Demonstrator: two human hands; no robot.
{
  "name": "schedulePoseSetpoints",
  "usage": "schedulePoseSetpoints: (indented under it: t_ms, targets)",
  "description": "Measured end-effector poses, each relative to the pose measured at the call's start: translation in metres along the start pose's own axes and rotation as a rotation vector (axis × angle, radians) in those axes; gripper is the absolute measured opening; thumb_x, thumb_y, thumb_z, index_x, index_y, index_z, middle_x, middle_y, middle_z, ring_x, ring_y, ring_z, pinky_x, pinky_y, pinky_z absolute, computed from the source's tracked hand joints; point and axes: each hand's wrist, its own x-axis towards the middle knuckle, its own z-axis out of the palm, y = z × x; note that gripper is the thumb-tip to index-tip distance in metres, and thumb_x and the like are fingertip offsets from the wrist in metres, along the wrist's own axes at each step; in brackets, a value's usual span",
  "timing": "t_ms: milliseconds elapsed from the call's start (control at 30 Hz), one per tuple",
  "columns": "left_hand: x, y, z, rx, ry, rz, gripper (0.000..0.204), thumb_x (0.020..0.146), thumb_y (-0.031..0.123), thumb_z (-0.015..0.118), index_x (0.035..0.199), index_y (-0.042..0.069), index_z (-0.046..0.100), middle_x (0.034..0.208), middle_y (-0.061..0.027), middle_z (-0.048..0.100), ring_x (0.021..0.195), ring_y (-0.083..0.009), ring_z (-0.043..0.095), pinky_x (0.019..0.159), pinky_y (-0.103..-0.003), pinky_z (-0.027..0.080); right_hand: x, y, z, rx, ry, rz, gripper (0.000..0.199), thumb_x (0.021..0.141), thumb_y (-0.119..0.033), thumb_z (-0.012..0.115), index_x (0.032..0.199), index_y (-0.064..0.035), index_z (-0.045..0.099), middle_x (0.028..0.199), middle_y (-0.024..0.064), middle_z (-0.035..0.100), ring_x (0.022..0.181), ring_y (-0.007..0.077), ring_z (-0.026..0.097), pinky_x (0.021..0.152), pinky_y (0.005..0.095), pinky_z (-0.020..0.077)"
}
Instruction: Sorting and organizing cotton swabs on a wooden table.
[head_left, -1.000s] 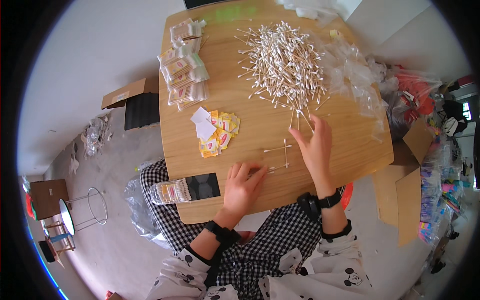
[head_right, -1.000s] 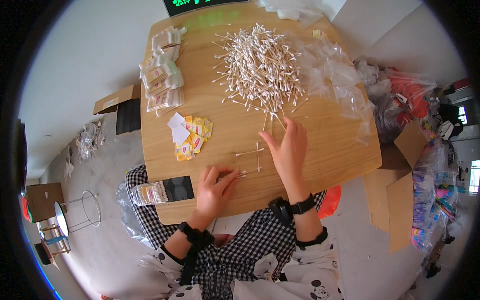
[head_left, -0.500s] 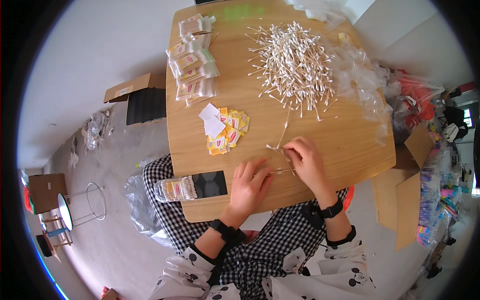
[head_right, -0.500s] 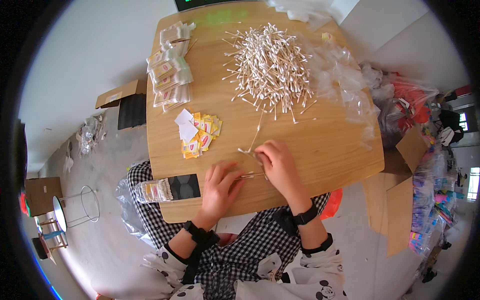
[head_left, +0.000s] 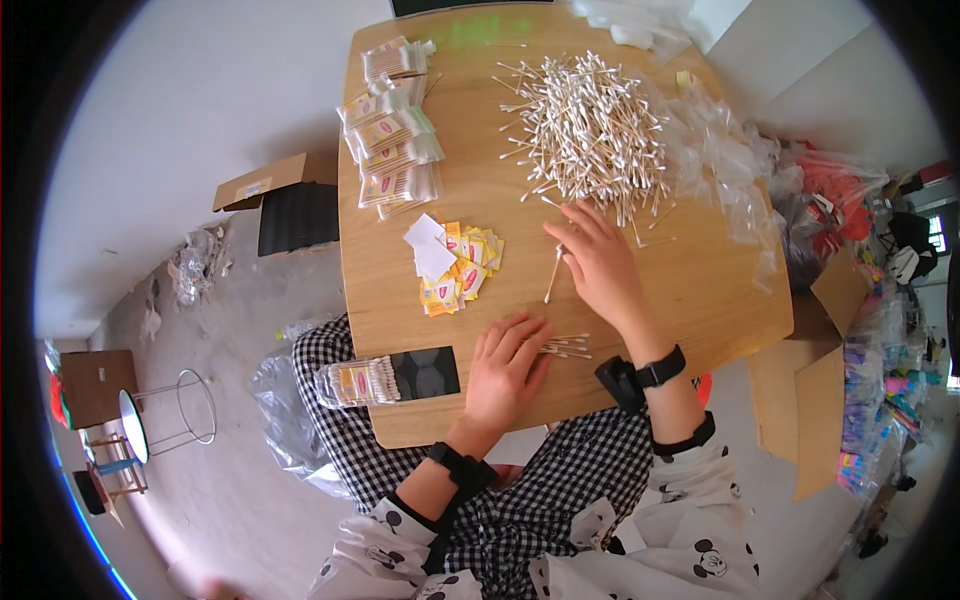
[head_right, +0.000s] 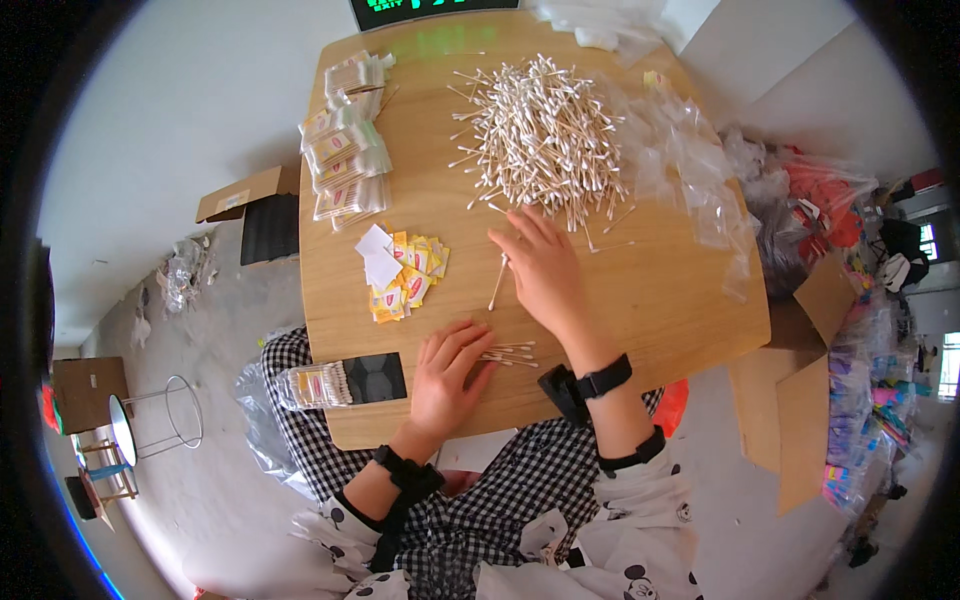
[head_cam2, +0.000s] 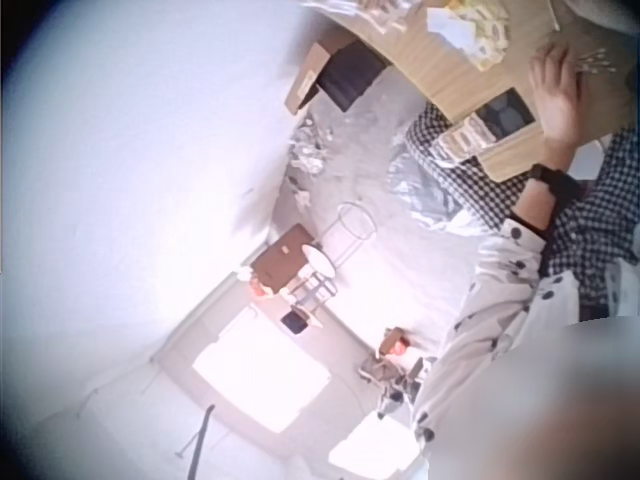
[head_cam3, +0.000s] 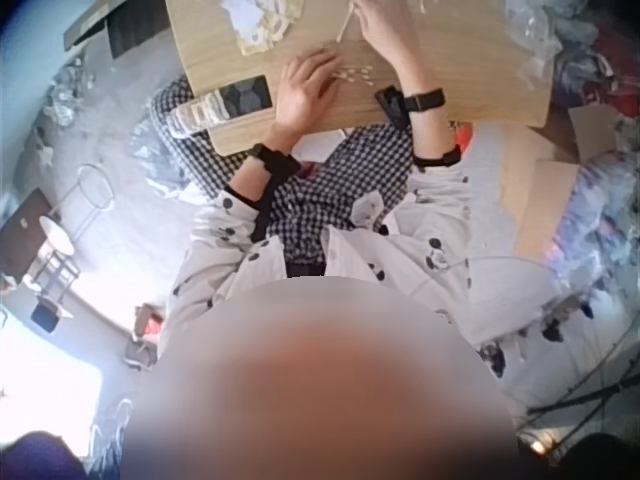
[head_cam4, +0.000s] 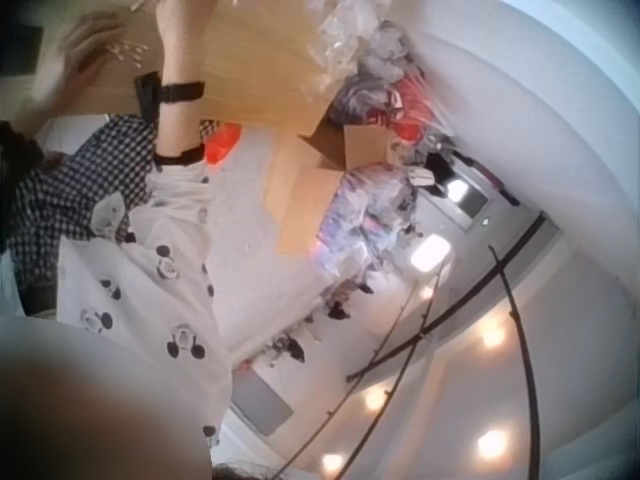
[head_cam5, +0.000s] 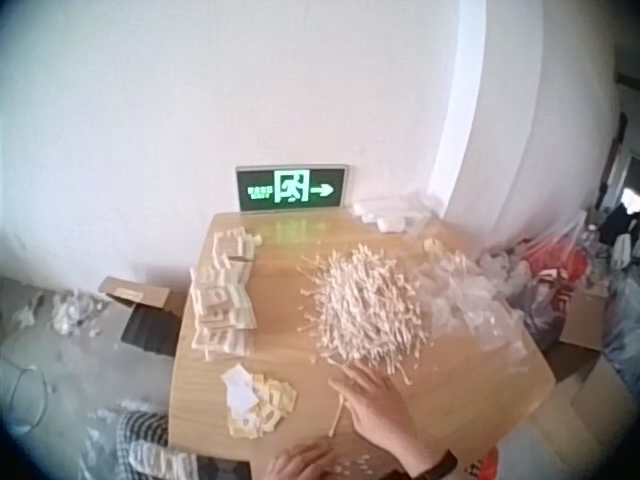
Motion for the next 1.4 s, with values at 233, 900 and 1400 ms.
schedulePoseSetpoints:
  t_ms: [233, 900, 1400]
  targets:
    - [-0.002, 0.000, -0.002, -0.031, 0.026, -0.008, 0.029, 0.076, 0.006, 0.074, 0.105, 0.004, 0.067, 0.110, -0.0078, 0.064, 0.110, -0.0283, 0.058, 0.092, -0.042, 0.046, 0.000, 0.002, -0.011, 0.195, -0.244, 0.079, 0.010, 0.081, -0.005, 0.068, 0.091, -0.0044, 0.067, 0.108, 0.0101, 0.063, 0.104, 0.0314, 0.058, 0.091, 0.0408, 0.0466]
    - [0.000, 0.003, 0.002, 0.202, -0.091, 0.000, 0.040, 0.084, 0.011, 0.065, 0.124, 0.006, 0.062, 0.139, -0.0088, 0.054, 0.136, -0.0290, 0.043, 0.111, -0.048, 0.035, -0.019, -0.009, -0.001, 0.420, -0.144, 0.029, 0.021, 0.085, 0.011, 0.055, 0.099, -0.0018, 0.065, 0.108, 0.0108, 0.063, 0.101, 0.0313, 0.061, 0.085, 0.0370, 0.0515]
    - [0.000, 0.003, 0.002, 0.303, -0.169, 0.007, 0.059, 0.085, 0.007, 0.058, 0.143, 0.002, 0.044, 0.151, -0.0120, 0.043, 0.143, -0.0269, 0.036, 0.117, -0.047, 0.027, -0.060, -0.010, -0.049, 0.230, -0.088, 0.192, 0.034, 0.079, 0.009, 0.057, 0.109, -0.0060, 0.060, 0.104, 0.0113, 0.061, 0.105, 0.0348, 0.055, 0.092, 0.0444, 0.0436]
